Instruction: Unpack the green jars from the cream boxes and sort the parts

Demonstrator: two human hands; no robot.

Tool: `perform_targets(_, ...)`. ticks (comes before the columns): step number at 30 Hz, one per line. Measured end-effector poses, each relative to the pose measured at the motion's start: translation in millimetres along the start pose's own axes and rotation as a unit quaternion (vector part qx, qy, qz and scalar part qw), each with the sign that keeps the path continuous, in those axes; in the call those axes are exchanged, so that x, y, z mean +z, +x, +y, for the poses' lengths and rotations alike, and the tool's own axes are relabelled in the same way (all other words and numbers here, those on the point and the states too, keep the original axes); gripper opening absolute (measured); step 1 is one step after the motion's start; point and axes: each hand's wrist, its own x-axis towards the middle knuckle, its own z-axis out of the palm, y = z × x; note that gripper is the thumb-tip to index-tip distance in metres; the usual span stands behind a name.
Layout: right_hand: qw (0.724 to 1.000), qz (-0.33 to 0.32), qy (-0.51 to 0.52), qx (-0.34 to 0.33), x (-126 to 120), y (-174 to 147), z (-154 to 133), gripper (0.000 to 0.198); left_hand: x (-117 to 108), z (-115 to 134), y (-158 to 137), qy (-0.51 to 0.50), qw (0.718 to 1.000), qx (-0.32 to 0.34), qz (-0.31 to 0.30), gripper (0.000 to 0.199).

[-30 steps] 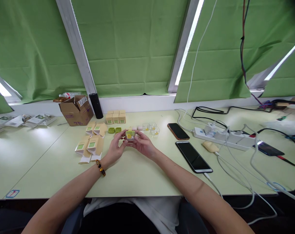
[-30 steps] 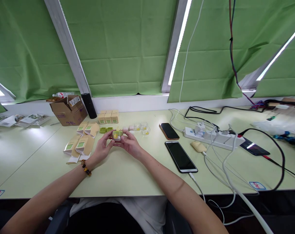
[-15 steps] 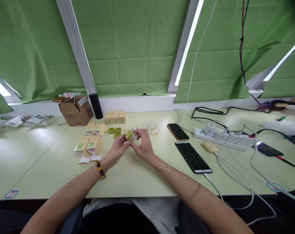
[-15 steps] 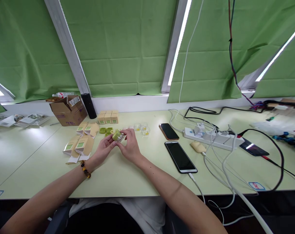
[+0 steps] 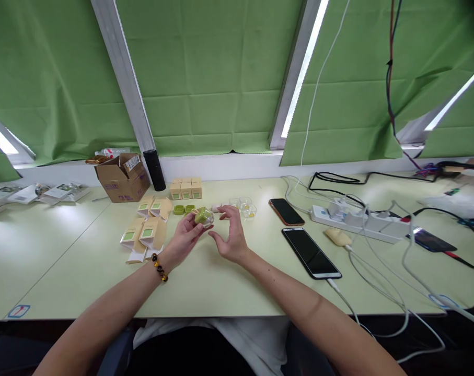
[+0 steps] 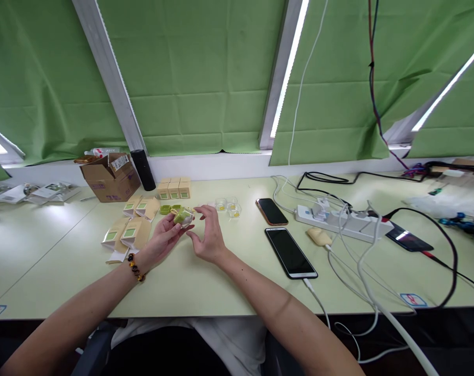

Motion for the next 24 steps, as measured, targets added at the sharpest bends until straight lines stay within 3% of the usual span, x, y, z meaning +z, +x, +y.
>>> perform_targets(5,0.998,-0.015,0.041,0.055,-1.0,3.4,-2.0,0.042,-3.7,-7.0,2.3,0.136,0.984,0.087,0.074,0.055)
perform_targets(9,0.987,-0.027,0.111,0.113,1.9,5.5,-5.6,0.024,-2.6,-7.5,-0.8,0.273,0.945,0.147,0.106,0.049)
perform_targets(17,0.941,-0.067,0.234,0.237,6.3,8.1,-8.2,0.037,-8.1,-10.2,-1.2,0.436,0.863,0.204,0.153,0.049)
perform_targets(24,0.945,-0.088,0.209,0.235,12.3,2.0,-5.5,0.034,-3.7,-5.3,-4.4,0.472,0.849,0.194,0.136,0.040)
